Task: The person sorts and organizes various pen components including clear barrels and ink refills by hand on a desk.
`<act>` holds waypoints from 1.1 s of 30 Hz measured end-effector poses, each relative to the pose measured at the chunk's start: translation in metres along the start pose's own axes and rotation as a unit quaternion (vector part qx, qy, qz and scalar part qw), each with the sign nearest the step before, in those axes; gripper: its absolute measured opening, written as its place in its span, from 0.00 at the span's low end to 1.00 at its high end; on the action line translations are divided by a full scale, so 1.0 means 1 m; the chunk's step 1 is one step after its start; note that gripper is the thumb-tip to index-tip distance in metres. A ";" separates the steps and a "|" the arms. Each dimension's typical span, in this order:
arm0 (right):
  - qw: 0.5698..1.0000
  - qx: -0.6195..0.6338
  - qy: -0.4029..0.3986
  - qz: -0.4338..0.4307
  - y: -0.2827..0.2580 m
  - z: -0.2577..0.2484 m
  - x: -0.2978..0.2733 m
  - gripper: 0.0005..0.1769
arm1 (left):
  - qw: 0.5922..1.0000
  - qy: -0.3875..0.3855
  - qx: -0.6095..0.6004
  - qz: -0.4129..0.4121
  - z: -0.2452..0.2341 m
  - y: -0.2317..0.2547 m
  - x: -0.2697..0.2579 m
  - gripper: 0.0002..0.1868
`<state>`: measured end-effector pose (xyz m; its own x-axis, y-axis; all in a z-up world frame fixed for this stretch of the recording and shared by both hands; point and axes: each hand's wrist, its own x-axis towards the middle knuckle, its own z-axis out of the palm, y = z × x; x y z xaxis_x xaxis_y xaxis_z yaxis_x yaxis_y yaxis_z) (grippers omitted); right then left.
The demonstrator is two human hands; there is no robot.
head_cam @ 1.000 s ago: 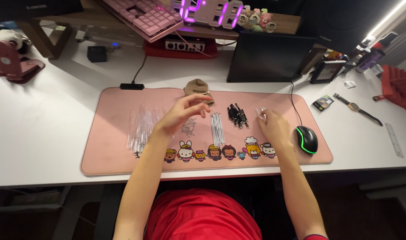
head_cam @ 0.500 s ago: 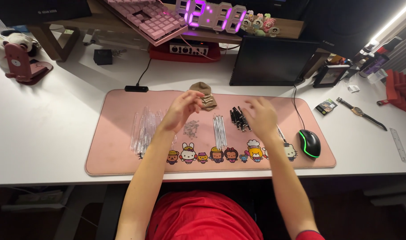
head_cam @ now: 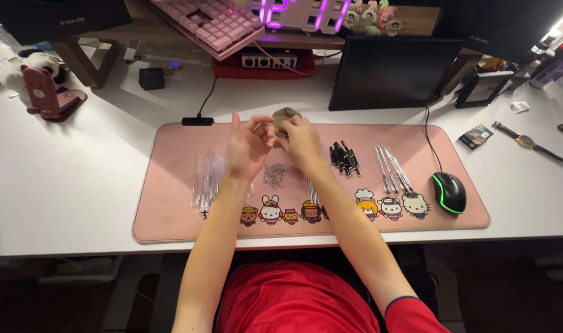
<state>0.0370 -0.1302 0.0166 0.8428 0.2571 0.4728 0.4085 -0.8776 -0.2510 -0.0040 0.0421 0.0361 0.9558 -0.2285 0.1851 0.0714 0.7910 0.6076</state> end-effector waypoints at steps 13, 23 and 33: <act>0.986 0.149 0.054 0.054 0.016 -0.007 -0.013 0.06 | 1.000 0.000 -0.027 0.009 0.006 0.002 -0.008 0.48; 0.992 0.106 0.039 0.062 0.012 -0.005 -0.019 0.11 | 0.998 0.018 -0.051 0.030 0.021 0.001 -0.013 0.60; 0.992 0.093 0.039 0.072 0.005 -0.009 -0.023 0.13 | 0.998 0.003 -0.050 0.042 0.038 0.006 -0.021 0.61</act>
<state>0.0163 -0.1439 0.0124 0.8705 0.0973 0.4825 0.3504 -0.8109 -0.4687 -0.0349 0.0301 0.0647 0.9613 -0.1563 0.2271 0.0192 0.8598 0.5103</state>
